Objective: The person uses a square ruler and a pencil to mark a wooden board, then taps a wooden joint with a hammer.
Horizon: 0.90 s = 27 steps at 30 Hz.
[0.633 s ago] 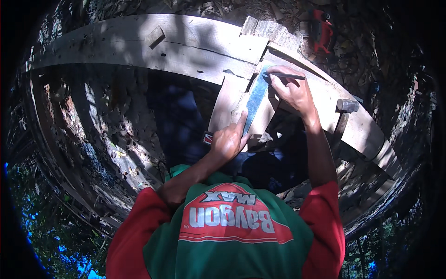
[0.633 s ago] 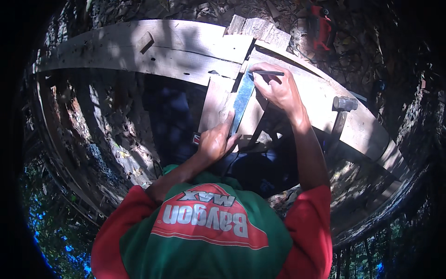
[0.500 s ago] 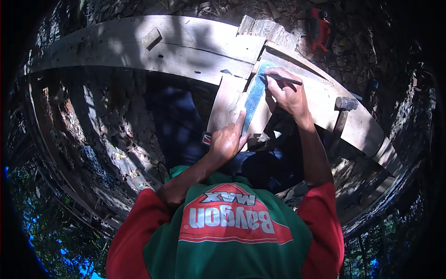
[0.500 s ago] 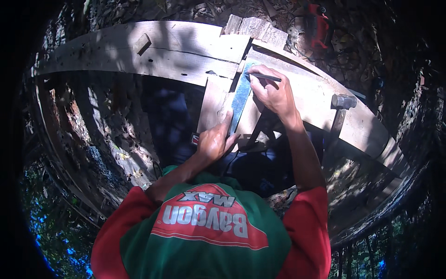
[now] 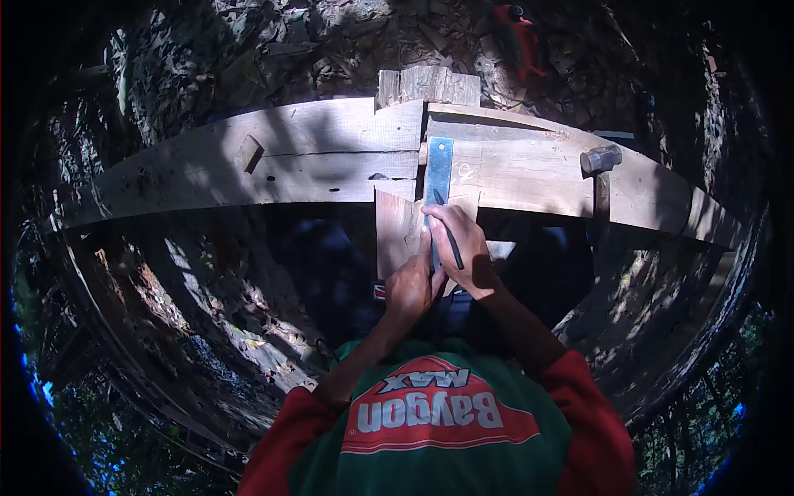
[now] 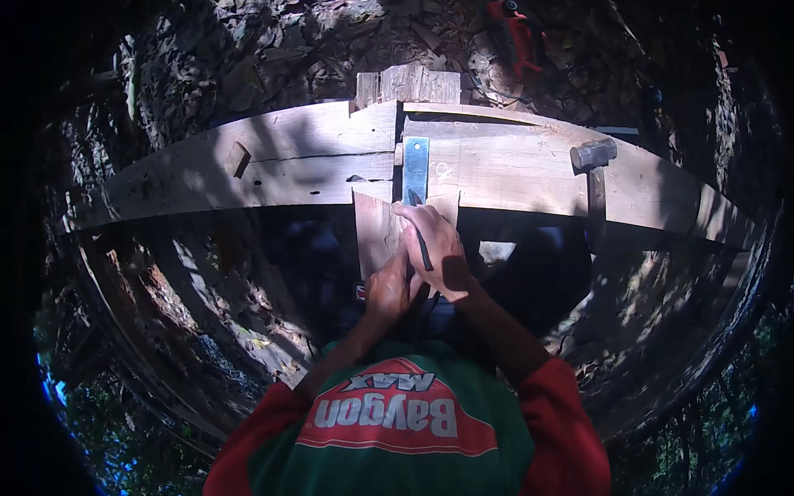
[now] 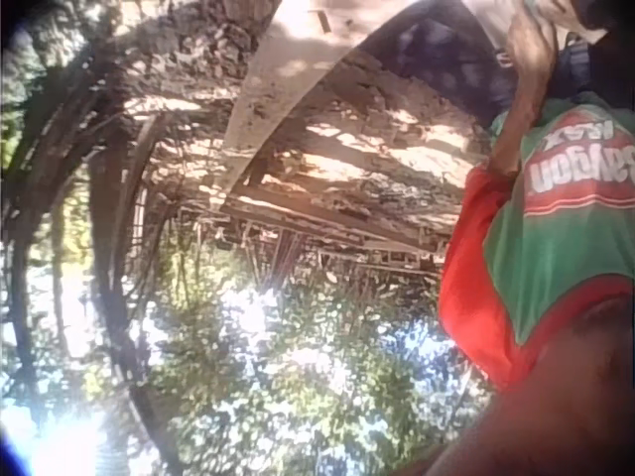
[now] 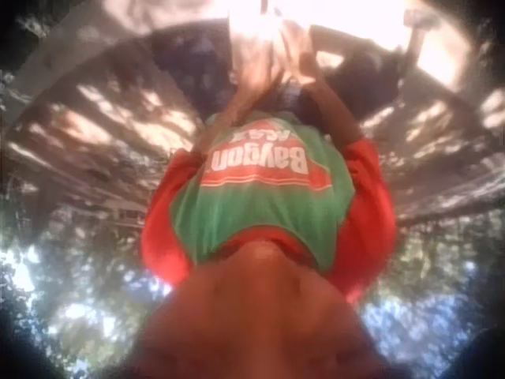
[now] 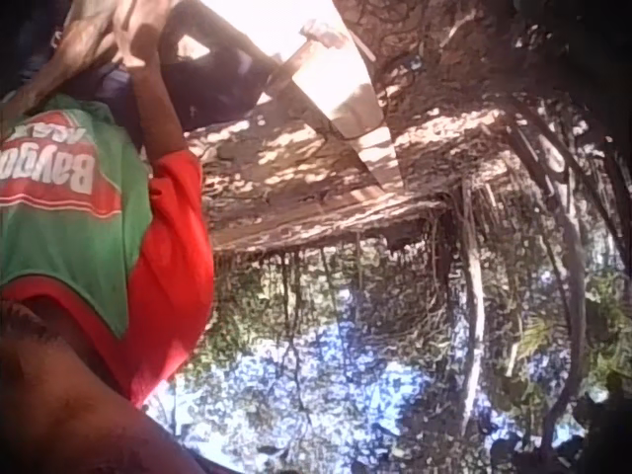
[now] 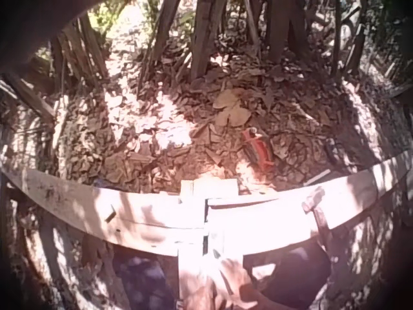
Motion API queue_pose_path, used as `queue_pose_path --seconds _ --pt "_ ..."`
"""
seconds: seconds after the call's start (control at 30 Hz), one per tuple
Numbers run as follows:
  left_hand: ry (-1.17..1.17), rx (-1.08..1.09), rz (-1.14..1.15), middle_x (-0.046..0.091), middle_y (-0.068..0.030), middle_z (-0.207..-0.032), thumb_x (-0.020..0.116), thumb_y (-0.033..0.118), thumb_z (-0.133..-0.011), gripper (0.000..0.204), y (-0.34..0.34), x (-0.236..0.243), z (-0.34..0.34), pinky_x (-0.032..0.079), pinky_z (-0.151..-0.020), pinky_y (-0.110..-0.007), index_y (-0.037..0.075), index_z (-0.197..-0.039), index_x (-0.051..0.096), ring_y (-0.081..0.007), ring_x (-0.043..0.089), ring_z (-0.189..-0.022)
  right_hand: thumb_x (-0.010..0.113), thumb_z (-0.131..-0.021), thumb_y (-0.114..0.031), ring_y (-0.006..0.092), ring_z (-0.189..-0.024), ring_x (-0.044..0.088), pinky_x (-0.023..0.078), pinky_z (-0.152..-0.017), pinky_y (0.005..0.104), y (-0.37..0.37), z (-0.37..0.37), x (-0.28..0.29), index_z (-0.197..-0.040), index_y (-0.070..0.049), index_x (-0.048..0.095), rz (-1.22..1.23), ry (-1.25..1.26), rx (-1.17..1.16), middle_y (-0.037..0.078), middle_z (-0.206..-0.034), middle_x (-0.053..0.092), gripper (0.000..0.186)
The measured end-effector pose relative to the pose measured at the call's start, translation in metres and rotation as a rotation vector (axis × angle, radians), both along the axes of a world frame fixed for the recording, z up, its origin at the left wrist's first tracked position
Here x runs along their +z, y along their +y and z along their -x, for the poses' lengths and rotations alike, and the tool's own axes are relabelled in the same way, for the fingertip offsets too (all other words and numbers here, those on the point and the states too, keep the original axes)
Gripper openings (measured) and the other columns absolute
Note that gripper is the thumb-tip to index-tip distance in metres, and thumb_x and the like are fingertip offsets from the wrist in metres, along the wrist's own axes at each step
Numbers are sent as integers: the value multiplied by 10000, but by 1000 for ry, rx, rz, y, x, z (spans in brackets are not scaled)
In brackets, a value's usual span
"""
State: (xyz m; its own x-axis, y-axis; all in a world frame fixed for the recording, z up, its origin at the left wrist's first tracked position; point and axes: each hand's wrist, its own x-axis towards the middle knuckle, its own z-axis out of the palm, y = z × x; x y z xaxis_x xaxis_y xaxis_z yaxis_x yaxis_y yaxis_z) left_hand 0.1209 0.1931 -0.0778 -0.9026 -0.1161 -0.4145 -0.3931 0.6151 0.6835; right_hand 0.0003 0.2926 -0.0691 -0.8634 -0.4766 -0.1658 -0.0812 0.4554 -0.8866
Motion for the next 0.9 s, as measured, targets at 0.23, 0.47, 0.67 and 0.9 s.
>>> queue_pose_path --seconds 0.23,0.47,0.67,0.9 --pt "90 -65 -21 648 -219 -919 687 246 -870 711 -3 -8 -9 531 -652 -488 -29 -1460 399 -397 669 -805 562 -967 -126 365 -930 637 511 -836 397 -19 -11 3 -1153 -4 617 35 -28 -118 193 -1068 625 230" --pt "15 -49 4 664 -235 -809 708 205 -759 339 -6 -8 -12 530 -692 -540 3 -1024 649 -440 668 -766 556 -948 -139 373 -997 611 495 -863 432 -36 -14 -4 -1098 -34 602 -28 -4 -122 170 -1061 608 189" --pt "-46 -28 -1 660 -230 -809 709 212 -754 279 -4 -4 -11 526 -681 -544 16 -945 656 -444 659 -756 561 -935 -155 376 -1028 597 486 -878 454 -45 -12 -7 -1090 -55 589 -66 -14 -136 158 -1065 595 187" --pt "-71 -25 -24 679 -221 -874 700 228 -779 296 -3 -9 -14 530 -704 -547 40 -1005 661 -437 666 -808 562 -927 -155 378 -1027 595 487 -878 455 -47 -8 -4 -1089 -54 584 -60 -40 -143 160 -1056 591 192"
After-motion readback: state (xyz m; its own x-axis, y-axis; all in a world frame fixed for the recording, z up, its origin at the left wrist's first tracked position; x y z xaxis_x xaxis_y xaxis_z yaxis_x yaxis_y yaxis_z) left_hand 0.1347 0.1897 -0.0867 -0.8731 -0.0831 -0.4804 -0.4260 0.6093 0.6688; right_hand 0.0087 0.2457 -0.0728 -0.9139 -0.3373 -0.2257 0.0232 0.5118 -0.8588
